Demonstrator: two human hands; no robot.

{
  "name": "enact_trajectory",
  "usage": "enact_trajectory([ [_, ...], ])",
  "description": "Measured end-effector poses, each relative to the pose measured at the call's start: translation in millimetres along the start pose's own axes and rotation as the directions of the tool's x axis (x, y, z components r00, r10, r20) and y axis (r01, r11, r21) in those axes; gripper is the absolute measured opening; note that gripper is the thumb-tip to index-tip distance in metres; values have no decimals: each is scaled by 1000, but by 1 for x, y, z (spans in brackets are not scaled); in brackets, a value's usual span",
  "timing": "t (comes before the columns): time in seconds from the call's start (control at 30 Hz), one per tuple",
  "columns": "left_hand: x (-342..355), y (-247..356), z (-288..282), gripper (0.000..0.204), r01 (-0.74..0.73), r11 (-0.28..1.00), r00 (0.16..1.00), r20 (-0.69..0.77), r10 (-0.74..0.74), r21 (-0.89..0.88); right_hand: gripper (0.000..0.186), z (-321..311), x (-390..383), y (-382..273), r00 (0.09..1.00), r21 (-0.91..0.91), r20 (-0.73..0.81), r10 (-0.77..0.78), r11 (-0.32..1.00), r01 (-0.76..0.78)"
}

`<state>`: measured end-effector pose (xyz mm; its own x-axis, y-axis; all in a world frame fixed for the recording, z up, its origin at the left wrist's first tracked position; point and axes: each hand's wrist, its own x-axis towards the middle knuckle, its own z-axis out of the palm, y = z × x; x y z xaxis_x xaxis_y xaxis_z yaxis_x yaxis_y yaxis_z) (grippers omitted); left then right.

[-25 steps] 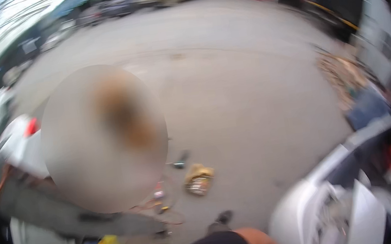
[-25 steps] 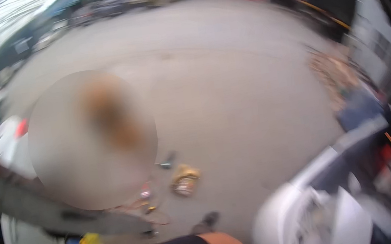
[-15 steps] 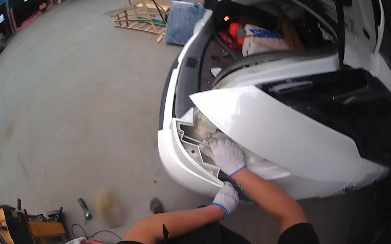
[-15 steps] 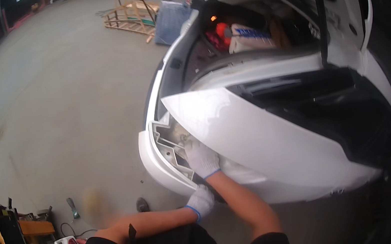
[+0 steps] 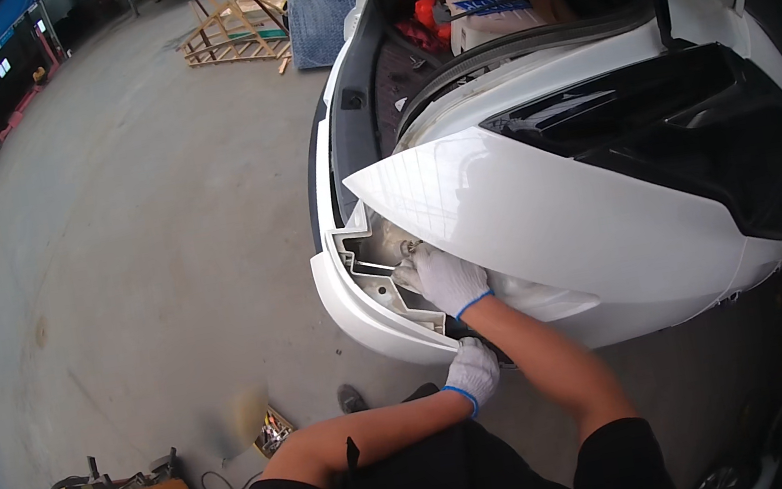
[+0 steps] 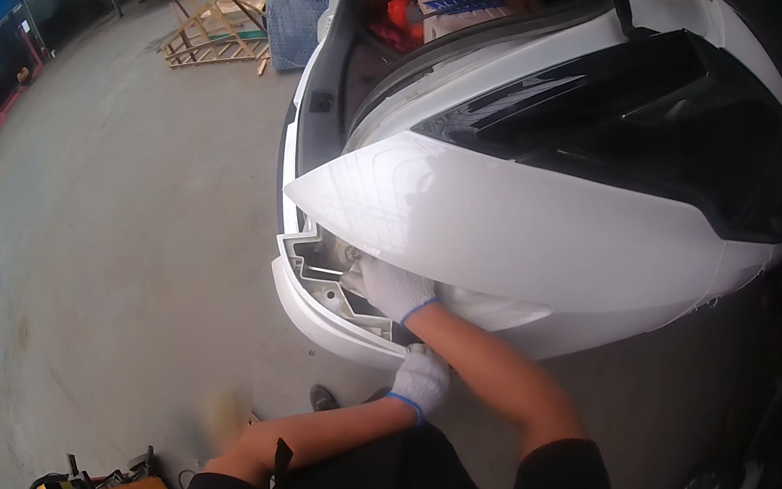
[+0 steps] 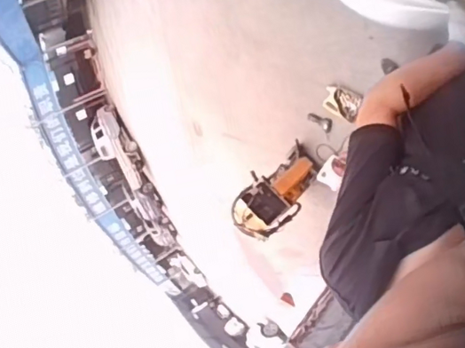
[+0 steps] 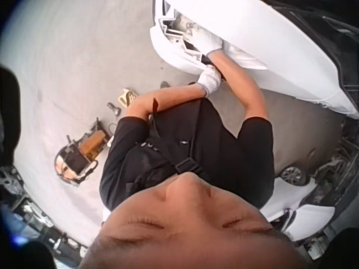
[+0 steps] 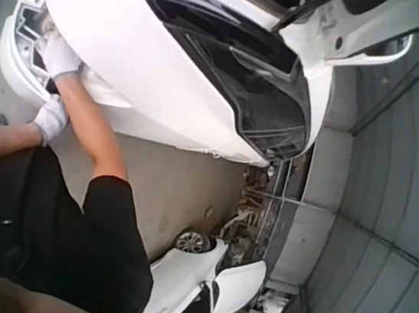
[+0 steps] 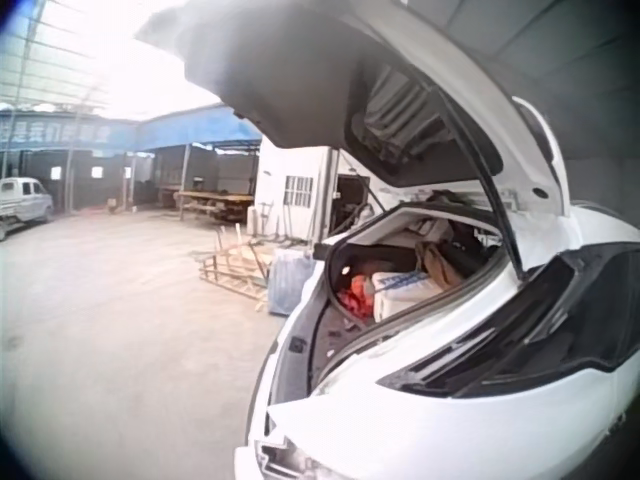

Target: The person cleans the inner edge of a white car bumper with a cloth, then uses a screwdriver to tighten fasteners along the bumper's mounting points. The person continues to wipe and adjust the bumper area throughout the clip.

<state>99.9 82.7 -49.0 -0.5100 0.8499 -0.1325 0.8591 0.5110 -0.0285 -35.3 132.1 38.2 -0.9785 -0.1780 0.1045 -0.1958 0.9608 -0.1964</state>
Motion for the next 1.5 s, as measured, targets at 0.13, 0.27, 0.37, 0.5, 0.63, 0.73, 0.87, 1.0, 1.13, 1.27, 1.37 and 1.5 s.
enact_trajectory([
  [0.13,5,1,-16,28,-30,997,997,63,34,-65,54,15,14,19,993,150,114,40,987,-56],
  [0.27,3,-8,-18,35,-21,980,992,121,46,-198,48,23,6,14,969,110,-51,-243,963,247],
  [0.37,15,-6,6,41,-4,979,994,110,26,-202,39,-5,-14,10,985,-82,-94,-148,987,140],
  [0.5,11,-6,11,37,-11,998,1000,-17,10,-69,32,18,-18,21,960,-87,-266,-90,994,69],
  [0.63,4,-9,-4,27,-70,993,996,39,74,-95,28,-11,-13,10,977,-19,-19,-212,977,211],
  [0.73,2,-4,-14,22,-71,997,997,-8,71,-14,35,-9,-8,12,979,83,107,-172,983,164],
  [0.87,2,-4,0,32,-34,999,999,36,35,-24,50,-1,-6,5,996,-31,-9,-88,996,88],
  [1.0,4,-1,11,34,-21,1000,991,-130,18,-21,54,8,-5,9,988,-174,-124,-95,982,72],
  [1.13,5,2,-5,31,-28,998,999,26,29,-49,52,5,6,18,998,52,58,25,998,-28],
  [1.27,8,4,4,27,-52,999,993,-108,51,-1,53,-2,-4,16,1000,61,-20,13,998,-12],
  [1.37,5,2,10,28,-29,1000,988,-149,29,5,54,-9,-8,5,991,-116,-64,-116,987,109],
  [1.5,8,1,20,29,-61,998,985,-163,59,-7,48,13,-17,21,861,-296,-388,-329,929,221],
])
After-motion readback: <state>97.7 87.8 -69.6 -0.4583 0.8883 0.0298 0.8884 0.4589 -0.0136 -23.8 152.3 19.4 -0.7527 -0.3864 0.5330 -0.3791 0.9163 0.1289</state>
